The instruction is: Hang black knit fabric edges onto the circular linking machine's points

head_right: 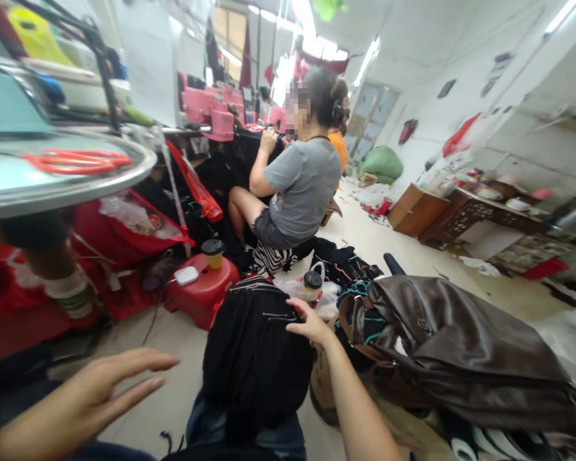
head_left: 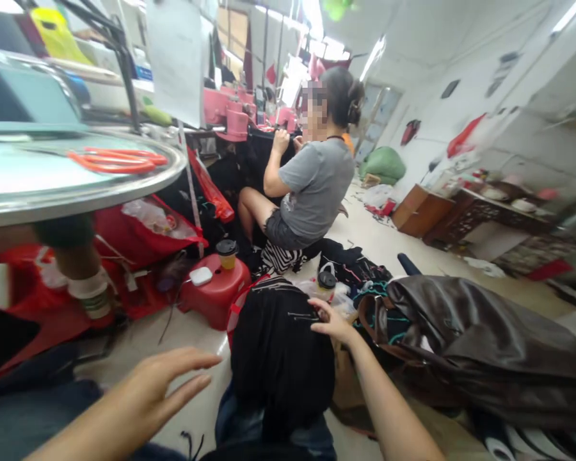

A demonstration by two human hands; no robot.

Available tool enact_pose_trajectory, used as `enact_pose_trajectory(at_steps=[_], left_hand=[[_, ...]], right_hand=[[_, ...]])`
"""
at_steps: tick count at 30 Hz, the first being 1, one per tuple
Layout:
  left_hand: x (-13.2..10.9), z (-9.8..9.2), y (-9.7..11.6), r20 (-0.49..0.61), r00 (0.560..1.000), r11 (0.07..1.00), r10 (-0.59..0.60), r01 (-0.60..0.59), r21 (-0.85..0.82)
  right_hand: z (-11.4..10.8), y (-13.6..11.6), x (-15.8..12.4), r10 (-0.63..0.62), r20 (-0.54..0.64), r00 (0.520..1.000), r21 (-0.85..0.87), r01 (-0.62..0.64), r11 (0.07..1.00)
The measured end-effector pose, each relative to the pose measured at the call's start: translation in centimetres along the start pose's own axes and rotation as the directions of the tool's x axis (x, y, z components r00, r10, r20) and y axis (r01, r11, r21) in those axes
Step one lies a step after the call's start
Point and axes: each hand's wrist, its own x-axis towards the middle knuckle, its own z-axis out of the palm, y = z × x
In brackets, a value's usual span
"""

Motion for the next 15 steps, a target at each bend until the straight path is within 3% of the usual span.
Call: enact_pose_trajectory(at_steps=[2, 5, 7, 9, 11, 13, 15], left_hand=[[3.4, 3.3, 0.8, 0.063, 0.998, 0.999, -0.010, 0.007, 0.049], [6.4, 8.0, 2.6, -0.062, 0.996, 0.969, -0.071, 0.084, 0.233], [7.1, 9.9, 3.6, -0.128, 0.987, 0.929, -0.093, 0.132, 0.345], [7.1, 10.6, 4.2, -0.169, 0.983, 0.912, -0.070, 0.132, 0.387], [7.0, 10.1, 4.1, -0.190, 0.979, 0.938, -0.067, 0.127, 0.321], [7.2, 9.1, 3.2, -0.185, 0.971, 0.970, -0.150, 0.181, 0.161], [7.8, 8.3, 1.7, -0.207, 0.935, 0.952, -0.287, 0.302, 0.046]], right_hand=[[2.2, 0.0, -0.1, -0.031, -0.009, 0.999, 0.007, 0.031, 0.999], [6.2, -0.6, -0.6, -0.099, -0.114, 0.988, -0.005, 0.099, 0.995], [8.0, -1.6, -1.1, -0.228, -0.212, 0.950, -0.072, 0.218, 0.973], [8.7, -3.1, -1.2, -0.392, -0.273, 0.879, -0.172, 0.357, 0.918], [8.6, -5.1, -0.2, -0.502, -0.264, 0.824, -0.246, 0.446, 0.861], [8.2, -7.0, 2.0, -0.531, -0.199, 0.824, -0.270, 0.475, 0.838], [7.6, -8.0, 5.0, -0.475, -0.091, 0.875, -0.257, 0.440, 0.860]])
